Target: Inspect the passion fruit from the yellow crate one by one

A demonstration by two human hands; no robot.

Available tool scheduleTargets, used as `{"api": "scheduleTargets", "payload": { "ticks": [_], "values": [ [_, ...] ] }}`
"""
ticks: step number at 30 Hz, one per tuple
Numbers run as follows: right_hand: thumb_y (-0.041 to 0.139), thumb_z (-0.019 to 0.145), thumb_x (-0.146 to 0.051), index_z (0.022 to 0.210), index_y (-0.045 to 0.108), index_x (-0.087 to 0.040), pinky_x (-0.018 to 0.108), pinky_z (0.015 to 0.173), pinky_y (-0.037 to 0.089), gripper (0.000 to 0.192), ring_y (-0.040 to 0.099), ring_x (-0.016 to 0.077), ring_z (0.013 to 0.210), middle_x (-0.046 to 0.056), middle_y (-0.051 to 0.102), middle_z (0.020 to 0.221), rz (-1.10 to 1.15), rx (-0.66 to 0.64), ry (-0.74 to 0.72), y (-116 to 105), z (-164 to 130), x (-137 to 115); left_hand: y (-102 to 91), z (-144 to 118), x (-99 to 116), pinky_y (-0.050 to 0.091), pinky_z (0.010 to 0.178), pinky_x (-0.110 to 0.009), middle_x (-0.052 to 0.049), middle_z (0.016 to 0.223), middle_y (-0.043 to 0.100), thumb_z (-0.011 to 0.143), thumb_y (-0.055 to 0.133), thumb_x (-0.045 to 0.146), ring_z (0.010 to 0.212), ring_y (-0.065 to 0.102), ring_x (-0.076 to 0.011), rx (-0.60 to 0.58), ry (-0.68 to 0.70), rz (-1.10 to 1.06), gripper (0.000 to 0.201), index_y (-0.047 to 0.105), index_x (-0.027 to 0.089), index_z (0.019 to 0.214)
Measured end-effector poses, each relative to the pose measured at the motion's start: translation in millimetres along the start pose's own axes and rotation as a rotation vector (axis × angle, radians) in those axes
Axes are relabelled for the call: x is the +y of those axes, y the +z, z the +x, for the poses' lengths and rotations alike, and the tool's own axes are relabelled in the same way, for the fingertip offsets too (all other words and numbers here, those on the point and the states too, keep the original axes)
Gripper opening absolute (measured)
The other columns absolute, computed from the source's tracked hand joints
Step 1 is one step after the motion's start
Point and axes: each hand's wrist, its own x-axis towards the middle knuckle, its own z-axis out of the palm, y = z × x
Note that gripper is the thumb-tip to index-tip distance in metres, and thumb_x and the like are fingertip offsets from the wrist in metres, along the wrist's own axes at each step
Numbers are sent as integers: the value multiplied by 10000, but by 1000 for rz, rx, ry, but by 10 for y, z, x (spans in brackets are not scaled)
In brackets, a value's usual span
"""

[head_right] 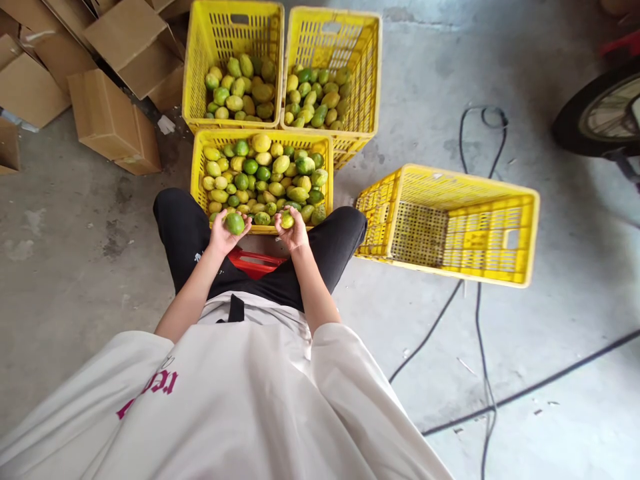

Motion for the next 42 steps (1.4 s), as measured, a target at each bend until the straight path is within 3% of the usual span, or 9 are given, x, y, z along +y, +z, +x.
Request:
{"api": "scheduleTargets", "payload": {
  "ticks": [6,10,14,21,24,27,31,35,42],
  "values": [
    [759,894,-159,843,584,-241,121,424,453,200,632,88,607,-49,688,767,-39,-33,-61,-52,58,17,-9,27,-16,648,953,-391,-86,847,782,1060,398,261,1016,798,-246,-17,45,-81,335,705,167,964],
    [671,919,-252,955,636,-258,239,624,626,50,720,168,782,-5,728,835,-19,-58,-61,-55,35,13,21,18,2,624,727,-255,-94,895,790,1111,440,311,822,782,-182,-50,6,-22,340,692,158,942],
    [632,873,-276,1069,648,-263,444,871,693,197,755,256,1046,44,776,1020,4,-120,-55,-54,11,3,1,10,26,493,525,-178,-54,684,661,1124,410,394,570,625,-105,-73,-31,-18,463,608,183,762],
    [765,872,-275,935,577,-245,246,658,675,201,690,142,724,-24,668,773,-1,-155,116,-83,29,1,-20,25,0,568,666,-199,-49,832,741,1060,505,232,698,710,-114,-47,-11,4,232,679,167,920],
    [761,870,-227,949,587,-235,130,481,547,191,644,100,639,-28,677,793,-65,-183,150,-96,32,-11,-33,32,-14,550,620,-206,-42,786,719,1084,462,282,653,694,-116,-105,-36,41,302,677,163,908],
    [743,905,-255,969,610,-231,93,383,416,149,563,74,540,-42,653,745,-89,-198,107,-94,34,-15,-53,28,-19,639,837,-293,-82,890,762,1090,390,348,872,781,-175,-159,3,-30,375,686,165,951],
    [668,927,-372,1042,650,-240,237,602,650,176,723,167,756,27,744,870,-52,-201,34,-77,32,2,-38,6,-15,641,971,-358,-160,1105,794,1081,366,316,1165,778,-249,-175,-15,-40,368,692,146,1060],
    [684,875,-287,1132,644,-268,424,860,717,261,780,252,1081,47,798,1049,-74,-200,-22,-70,57,33,-2,5,-12,625,733,-242,-110,935,766,1114,423,346,840,775,-175,-107,-46,18,331,678,150,1035],
    [757,851,-165,904,530,-269,177,658,671,255,681,89,627,-72,683,757,-73,-8,12,-92,91,2,-24,28,-27,645,724,-225,-34,801,725,1011,601,218,731,741,-130,4,-11,-21,96,622,182,924]
  ]
}}
